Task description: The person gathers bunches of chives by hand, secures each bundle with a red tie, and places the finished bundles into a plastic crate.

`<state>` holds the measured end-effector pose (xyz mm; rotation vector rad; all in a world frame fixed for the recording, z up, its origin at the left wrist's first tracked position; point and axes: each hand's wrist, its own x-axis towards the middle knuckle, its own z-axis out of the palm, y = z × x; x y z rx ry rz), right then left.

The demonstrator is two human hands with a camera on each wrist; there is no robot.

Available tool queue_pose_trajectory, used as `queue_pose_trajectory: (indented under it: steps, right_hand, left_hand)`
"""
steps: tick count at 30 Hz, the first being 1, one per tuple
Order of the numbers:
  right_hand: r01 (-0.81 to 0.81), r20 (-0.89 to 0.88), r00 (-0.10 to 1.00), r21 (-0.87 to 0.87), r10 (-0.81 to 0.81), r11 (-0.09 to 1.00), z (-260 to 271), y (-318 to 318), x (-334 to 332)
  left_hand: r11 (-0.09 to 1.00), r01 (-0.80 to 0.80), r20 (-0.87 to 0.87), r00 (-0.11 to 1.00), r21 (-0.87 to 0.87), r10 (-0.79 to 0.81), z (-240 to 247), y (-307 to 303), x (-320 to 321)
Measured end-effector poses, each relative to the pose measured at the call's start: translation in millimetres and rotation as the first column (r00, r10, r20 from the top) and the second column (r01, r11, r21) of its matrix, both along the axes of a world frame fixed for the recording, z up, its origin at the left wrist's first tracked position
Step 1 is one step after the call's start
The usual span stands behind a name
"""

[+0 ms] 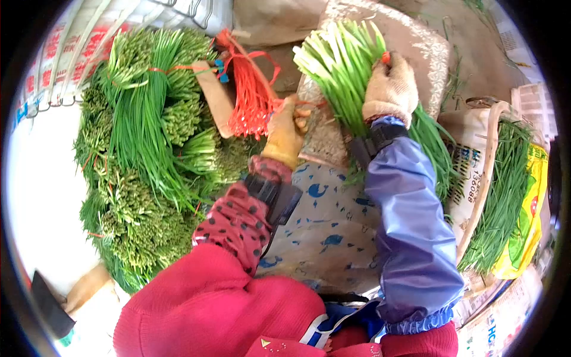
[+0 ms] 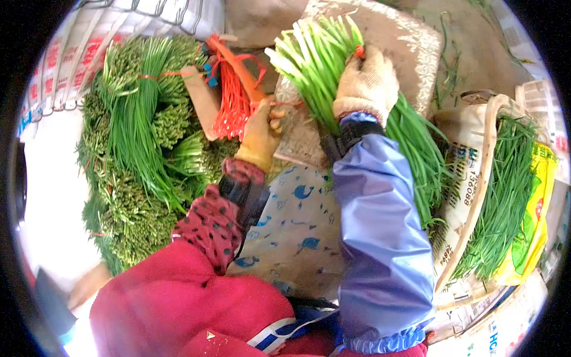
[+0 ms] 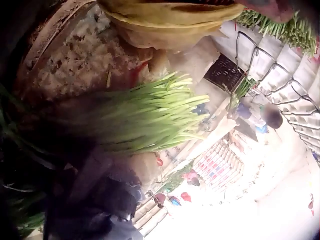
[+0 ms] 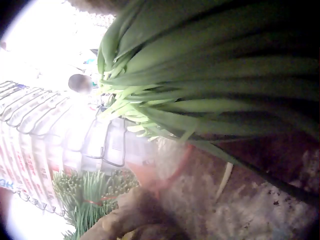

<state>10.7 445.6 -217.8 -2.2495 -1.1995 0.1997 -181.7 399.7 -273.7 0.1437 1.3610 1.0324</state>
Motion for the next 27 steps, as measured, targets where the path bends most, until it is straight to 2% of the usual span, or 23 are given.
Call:
queue_pose_trajectory:
  steps: [1, 3, 4, 6, 7, 9, 10, 11, 12, 13, 15, 16, 17, 18, 19, 20, 21, 23, 24, 27]
  right_hand:
    - [-0.007, -0.039, 0.999, -0.024, 0.006, 1.0, -1, 1, 2]
    - [-0.021, -0.009, 1.0, 0.102, 0.022, 0.995, -11, 1, 5]
    - [-0.02, -0.016, 1.0, 0.08, 0.021, 0.997, -7, 0, 5]
    - [-0.017, -0.051, 0.998, 0.117, 0.023, 0.993, -10, -1, 8]
    - [-0.012, -0.096, 0.995, 0.136, 0.025, 0.991, -10, -2, 10]
    - [0.01, -0.114, 0.993, 0.159, 0.008, 0.987, -5, -3, 9]
    - [0.021, -0.14, 0.99, 0.189, 0.006, 0.982, -9, -3, 10]
    - [0.031, -0.167, 0.986, 0.218, 0.005, 0.976, -9, -3, 11]
    - [0.042, -0.198, 0.98, 0.176, -0.007, 0.984, -9, -4, 13]
    - [0.076, -0.272, 0.962, 0.197, -0.02, 0.977, -13, -4, 15]
    - [0.145, -0.42, 0.907, 0.226, -0.038, 0.963, -25, -3, 20]
    - [0.165, -0.555, 0.83, 0.144, -0.058, 0.976, -24, -1, 24]
    - [0.159, -0.562, 0.826, 0.162, -0.041, 0.974, -28, 1, 27]
    - [0.15, -0.569, 0.822, 0.178, -0.023, 0.973, -33, 1, 30]
    - [0.138, -0.575, 0.818, 0.193, -0.002, 0.971, -39, 1, 31]
    - [0.175, -0.662, 0.749, 0.19, -0.006, 0.966, -43, 3, 30]
    - [0.156, -0.683, 0.73, 0.176, 0.007, 0.972, -46, 4, 33]
    - [0.114, -0.724, 0.689, 0.151, 0.031, 0.982, -44, 2, 38]
    - [0.117, -0.711, 0.703, 0.144, 0.02, 0.983, -43, 0, 39]
    - [0.19, -0.836, 0.548, 0.177, 0.045, 0.966, -57, 1, 38]
  left_hand:
    - [0.999, -0.039, 0.058, 0.998, 0.037, 0.037, -4, -2, 0]
    - [0.989, 0.055, 0.09, 0.994, 0.138, -0.068, -6, -9, -10]
    - [0.96, 0.154, 0.057, 0.984, 0.233, -0.172, 2, -12, -10]
    - [0.865, 0.359, -0.061, 0.93, 0.351, -0.361, 18, -13, -6]
    - [0.811, 0.498, -0.238, 0.865, 0.307, -0.441, 34, -8, 3]
    - [0.697, 0.686, -0.417, 0.707, 0.209, -0.571, 69, 12, 22]
    - [0.579, 0.792, -0.571, 0.571, 0.195, -0.59, 81, 26, 34]
    - [0.453, 0.878, -0.708, 0.418, 0.154, -0.57, 85, 40, 48]
    - [0.361, 0.918, -0.829, 0.326, 0.163, -0.455, 76, 51, 60]
    - [0.182, 0.981, -0.931, 0.126, 0.065, -0.343, 73, 66, 72]
    - [0.192, 0.979, -0.924, 0.132, 0.065, -0.36, 71, 84, 96]
    - [0.159, 0.987, -0.817, 0.102, 0.012, -0.567, 80, 97, 101]
    - [0.115, 0.993, -0.665, 0.062, -0.035, -0.744, 89, 108, 103]
    - [0.155, 0.987, -0.572, 0.109, -0.032, -0.813, 88, 113, 106]
    - [0.083, 0.989, -0.554, -0.001, -0.126, -0.832, 82, 122, 109]
    - [0.057, 0.987, -0.528, -0.033, -0.152, -0.848, 79, 129, 111]
    - [0.029, 0.984, -0.502, -0.064, -0.176, -0.863, 76, 134, 113]
    - [0.034, 0.985, -0.482, -0.053, -0.172, -0.875, 74, 136, 115]
    - [0.037, 0.985, -0.473, -0.049, -0.17, -0.879, 73, 137, 116]
    - [0.053, 0.982, -0.455, -0.036, -0.18, -0.89, 73, 140, 118]
